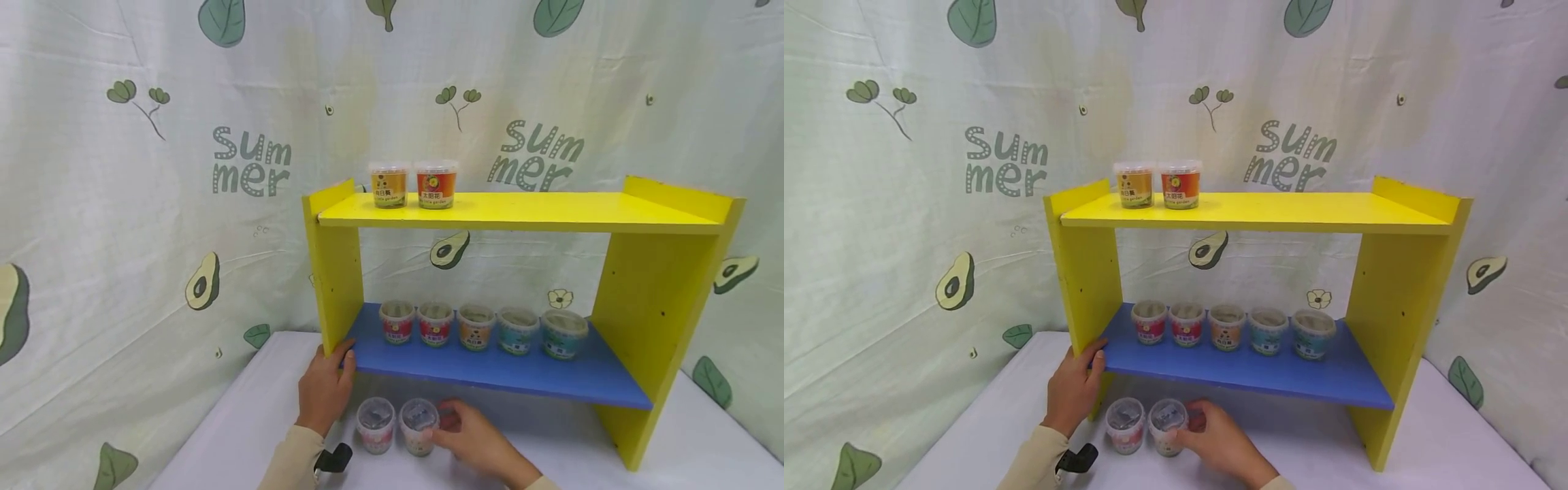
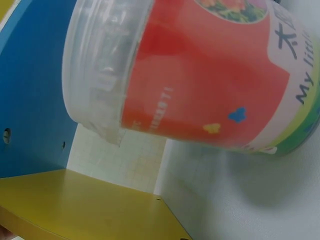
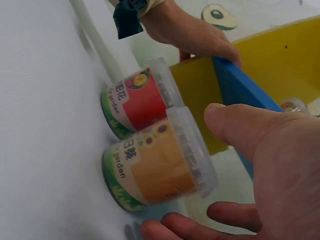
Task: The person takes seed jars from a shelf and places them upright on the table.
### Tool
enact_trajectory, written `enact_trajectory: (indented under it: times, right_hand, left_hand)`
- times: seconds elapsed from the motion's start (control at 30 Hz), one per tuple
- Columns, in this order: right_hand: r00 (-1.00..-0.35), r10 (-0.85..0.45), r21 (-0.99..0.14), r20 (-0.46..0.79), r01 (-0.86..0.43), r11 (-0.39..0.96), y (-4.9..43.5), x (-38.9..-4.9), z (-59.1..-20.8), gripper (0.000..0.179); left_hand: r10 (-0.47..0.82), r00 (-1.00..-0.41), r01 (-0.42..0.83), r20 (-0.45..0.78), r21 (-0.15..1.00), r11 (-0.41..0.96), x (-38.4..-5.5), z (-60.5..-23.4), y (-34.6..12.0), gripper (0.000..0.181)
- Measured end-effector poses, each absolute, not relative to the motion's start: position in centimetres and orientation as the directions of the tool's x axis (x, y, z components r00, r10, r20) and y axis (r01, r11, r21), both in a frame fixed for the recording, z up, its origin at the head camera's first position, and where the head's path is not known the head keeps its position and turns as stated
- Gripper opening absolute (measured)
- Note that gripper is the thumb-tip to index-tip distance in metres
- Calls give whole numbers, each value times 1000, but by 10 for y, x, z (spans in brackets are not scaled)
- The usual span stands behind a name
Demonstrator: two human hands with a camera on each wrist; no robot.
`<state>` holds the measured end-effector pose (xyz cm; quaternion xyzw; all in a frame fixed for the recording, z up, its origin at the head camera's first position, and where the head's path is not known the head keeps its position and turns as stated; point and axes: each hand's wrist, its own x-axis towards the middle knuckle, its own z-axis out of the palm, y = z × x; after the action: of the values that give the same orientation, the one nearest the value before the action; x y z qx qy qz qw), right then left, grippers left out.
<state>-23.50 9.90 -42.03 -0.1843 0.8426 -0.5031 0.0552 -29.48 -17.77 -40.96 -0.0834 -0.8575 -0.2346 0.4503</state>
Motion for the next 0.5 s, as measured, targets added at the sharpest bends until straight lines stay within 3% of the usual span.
enact_trajectory:
  times: [0.3,0.5]
  right_hand:
    - [-896,-439,-794,65,-313,521,121,-228,-391,57]
    - [-877,-478,-798,33,-312,516,133,-228,-377,46]
  left_hand:
    - [-78,-590,347,804,340,874,-292,-407,-176,33]
    - [-83,-587,349,805,344,871,-291,-408,-176,33]
